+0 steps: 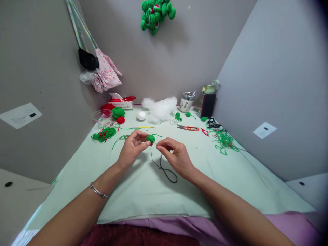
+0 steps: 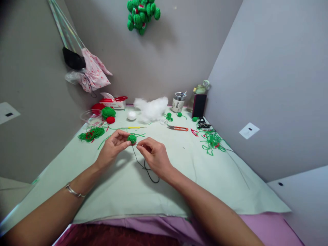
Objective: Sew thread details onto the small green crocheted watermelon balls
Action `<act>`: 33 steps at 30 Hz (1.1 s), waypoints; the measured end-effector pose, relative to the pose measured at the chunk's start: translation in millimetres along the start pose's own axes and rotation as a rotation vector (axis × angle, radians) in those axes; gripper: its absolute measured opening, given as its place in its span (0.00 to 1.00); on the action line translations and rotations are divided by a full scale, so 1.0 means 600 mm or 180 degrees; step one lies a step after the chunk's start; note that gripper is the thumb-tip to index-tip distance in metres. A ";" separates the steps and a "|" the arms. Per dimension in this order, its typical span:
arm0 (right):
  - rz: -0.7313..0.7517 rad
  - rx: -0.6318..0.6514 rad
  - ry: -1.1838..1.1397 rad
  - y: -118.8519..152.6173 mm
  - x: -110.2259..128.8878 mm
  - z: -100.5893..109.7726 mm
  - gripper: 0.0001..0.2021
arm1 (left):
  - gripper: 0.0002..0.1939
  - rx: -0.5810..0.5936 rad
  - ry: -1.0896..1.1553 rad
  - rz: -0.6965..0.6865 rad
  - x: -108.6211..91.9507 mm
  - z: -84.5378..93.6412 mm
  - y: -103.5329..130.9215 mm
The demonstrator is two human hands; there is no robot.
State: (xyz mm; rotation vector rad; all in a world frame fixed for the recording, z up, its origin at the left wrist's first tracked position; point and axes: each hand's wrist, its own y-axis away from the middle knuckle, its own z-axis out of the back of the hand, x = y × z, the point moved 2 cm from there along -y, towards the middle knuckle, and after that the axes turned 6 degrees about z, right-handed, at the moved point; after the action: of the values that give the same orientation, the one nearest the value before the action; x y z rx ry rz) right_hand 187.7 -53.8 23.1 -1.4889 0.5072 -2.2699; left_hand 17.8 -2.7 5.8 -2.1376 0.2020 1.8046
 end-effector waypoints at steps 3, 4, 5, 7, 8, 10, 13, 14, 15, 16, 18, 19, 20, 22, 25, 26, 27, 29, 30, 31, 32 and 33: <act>0.0012 0.0007 0.0045 0.001 0.000 0.000 0.06 | 0.14 -0.0026 0.0022 0.0044 -0.001 -0.002 0.001; 0.0015 0.0009 0.0059 0.001 0.000 0.000 0.06 | 0.14 -0.0035 0.0032 0.0057 -0.001 -0.002 0.001; 0.0012 0.0016 0.0073 0.001 -0.001 0.001 0.06 | 0.14 -0.0041 0.0044 0.0066 -0.001 -0.003 0.001; -0.0008 0.0034 0.0093 0.002 0.000 0.000 0.06 | 0.14 -0.0056 0.0056 0.0074 -0.002 -0.003 0.001; -0.0022 0.0040 0.0088 0.002 0.000 0.000 0.06 | 0.15 -0.0070 0.0061 0.0068 -0.002 -0.003 0.001; -0.0061 0.0037 0.0062 0.002 0.001 -0.001 0.06 | 0.15 -0.0083 0.0068 0.0062 -0.001 -0.003 0.001; -0.0098 -0.0014 0.0033 0.004 0.003 -0.005 0.06 | 0.15 -0.0048 0.0191 0.0091 0.003 -0.007 0.002; -0.0097 -0.0030 0.0029 0.005 0.004 -0.007 0.07 | 0.14 -0.0028 0.0271 0.0128 0.005 -0.009 0.002; -0.0085 -0.0040 0.0015 0.006 0.004 -0.009 0.07 | 0.14 -0.0026 0.0365 0.0176 0.005 -0.011 0.003; -0.0066 -0.0048 -0.0014 0.007 0.004 -0.011 0.07 | 0.14 -0.0039 0.0463 0.0238 0.005 -0.015 0.005; -0.0026 -0.0052 -0.0109 0.009 0.004 -0.016 0.06 | 0.13 -0.0098 0.0639 0.0398 0.004 -0.022 0.008; -0.0006 -0.0063 -0.0161 0.009 0.003 -0.018 0.06 | 0.13 -0.0127 0.0702 0.0476 0.003 -0.025 0.010; 0.0007 -0.0075 -0.0208 0.010 0.002 -0.020 0.06 | 0.13 -0.0153 0.0739 0.0538 0.002 -0.028 0.012; 0.0017 -0.0108 -0.0281 0.011 0.001 -0.021 0.06 | 0.13 -0.0167 0.0753 0.0565 0.002 -0.032 0.014; 0.0000 -0.0152 -0.0362 0.011 -0.001 -0.021 0.07 | 0.13 -0.0100 0.0690 0.0399 0.007 -0.032 0.014; -0.0015 -0.0165 -0.0384 0.011 -0.002 -0.020 0.07 | 0.13 -0.0076 0.0656 0.0334 0.009 -0.031 0.013; -0.0040 -0.0174 -0.0407 0.010 -0.003 -0.019 0.07 | 0.14 -0.0066 0.0616 0.0281 0.011 -0.030 0.012; -0.0129 -0.0161 -0.0463 0.007 -0.005 -0.018 0.07 | 0.14 -0.0101 0.0526 0.0183 0.013 -0.027 0.012; -0.0198 -0.0130 -0.0502 0.006 -0.008 -0.017 0.07 | 0.14 -0.0139 0.0472 0.0126 0.012 -0.026 0.011; -0.0284 -0.0081 -0.0554 0.004 -0.010 -0.017 0.07 | 0.15 -0.0179 0.0400 0.0067 0.011 -0.024 0.011; -0.0389 -0.0007 -0.0629 0.002 -0.014 -0.017 0.07 | 0.15 -0.0210 0.0309 0.0004 0.010 -0.023 0.011; -0.0503 0.0079 -0.0738 0.000 -0.017 -0.018 0.06 | 0.15 -0.0226 0.0206 -0.0056 0.009 -0.022 0.011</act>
State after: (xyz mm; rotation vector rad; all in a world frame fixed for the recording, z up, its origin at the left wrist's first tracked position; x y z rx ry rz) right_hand 181.6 -48.0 11.1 -1.8073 0.3018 -2.1682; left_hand 28.8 -12.8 1.2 -2.2412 0.1362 1.7593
